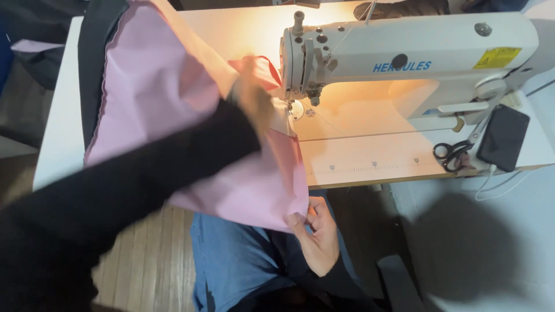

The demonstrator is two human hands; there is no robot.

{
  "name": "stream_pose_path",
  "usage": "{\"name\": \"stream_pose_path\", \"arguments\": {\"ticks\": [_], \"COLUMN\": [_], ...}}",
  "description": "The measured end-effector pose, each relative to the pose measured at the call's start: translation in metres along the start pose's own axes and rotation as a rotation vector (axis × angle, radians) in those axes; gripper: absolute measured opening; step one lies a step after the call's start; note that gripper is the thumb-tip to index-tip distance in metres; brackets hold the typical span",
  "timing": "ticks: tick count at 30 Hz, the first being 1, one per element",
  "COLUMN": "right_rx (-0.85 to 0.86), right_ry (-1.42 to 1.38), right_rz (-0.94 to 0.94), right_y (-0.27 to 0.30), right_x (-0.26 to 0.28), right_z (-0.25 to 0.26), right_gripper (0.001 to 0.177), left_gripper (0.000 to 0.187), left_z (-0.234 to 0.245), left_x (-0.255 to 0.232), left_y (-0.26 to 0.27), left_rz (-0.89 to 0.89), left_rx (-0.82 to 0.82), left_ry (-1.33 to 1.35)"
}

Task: Sewing pieces of material together using an industrial sewing machine.

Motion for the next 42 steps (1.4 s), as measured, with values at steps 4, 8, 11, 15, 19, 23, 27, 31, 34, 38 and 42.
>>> {"name": "stream_pose_path", "arguments": {"ticks": [4, 8, 11, 15, 19, 23, 27, 31, 34, 38, 42], "right_rx": [-0.108, -0.198, -0.188, -0.032, -0.038, -0.144, 0.106, 0.558, 0.361, 0.24, 0.138], "right_ry": [0.179, 0.608, 0.754, 1.083, 1.173, 0.778, 0.494, 0.588, 0.647, 0.918, 0.773], "right_rz": [-0.211, -0.342, -0.071, 0.209, 0.139, -0.098, 0.048, 0.333, 0.559, 0.665, 0.472], "right_y": [0.015, 0.029, 0.037, 0.029, 0.032, 0.03, 0.015, 0.004, 0.006, 0.013, 0.033], "right_x": [-0.017, -0.009, 0.01, 0.021, 0.023, 0.012, 0.016, -0.01, -0.017, -0.02, -0.031], "right_z": [0.0, 0.0, -0.007, -0.017, -0.012, 0.016, 0.026, 0.022, 0.022, 0.017, -0.01], "right_gripper": [0.032, 0.029, 0.033, 0.041, 0.042, 0.042, 0.041, 0.06, 0.038, 0.026, 0.025], "left_gripper": [0.03, 0.074, 0.067, 0.046, 0.058, 0.059, 0.059, 0.06, 0.061, 0.046, 0.057], "left_z": [-0.059, -0.111, -0.118, -0.089, -0.087, -0.107, -0.118, -0.102, -0.111, -0.082, -0.073], "left_x": [-0.022, -0.015, -0.004, 0.007, -0.011, -0.018, -0.025, -0.008, -0.004, 0.019, 0.035], "left_y": [0.032, 0.067, 0.086, 0.068, 0.054, 0.051, 0.053, 0.047, 0.049, 0.059, 0.062], "left_rz": [-0.074, -0.001, -0.008, 0.089, 0.213, 0.275, 0.289, 0.266, 0.205, 0.179, 0.123], "left_rx": [-0.021, -0.147, -0.218, 0.109, -0.295, -0.296, -0.258, -0.249, -0.182, -0.123, -0.079], "left_ry": [-0.001, 0.196, 0.562, 0.992, 0.533, 0.638, 0.645, 0.762, 0.707, 0.62, 0.599]}}
Point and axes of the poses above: each hand's wrist, its own y-axis away from the middle knuckle, its own z-axis out of the back of the hand, x = y × z, the point moved 6 cm from there along -y, towards the middle knuckle, and after that the axes turned 12 degrees about z, right-handed, at the moved point
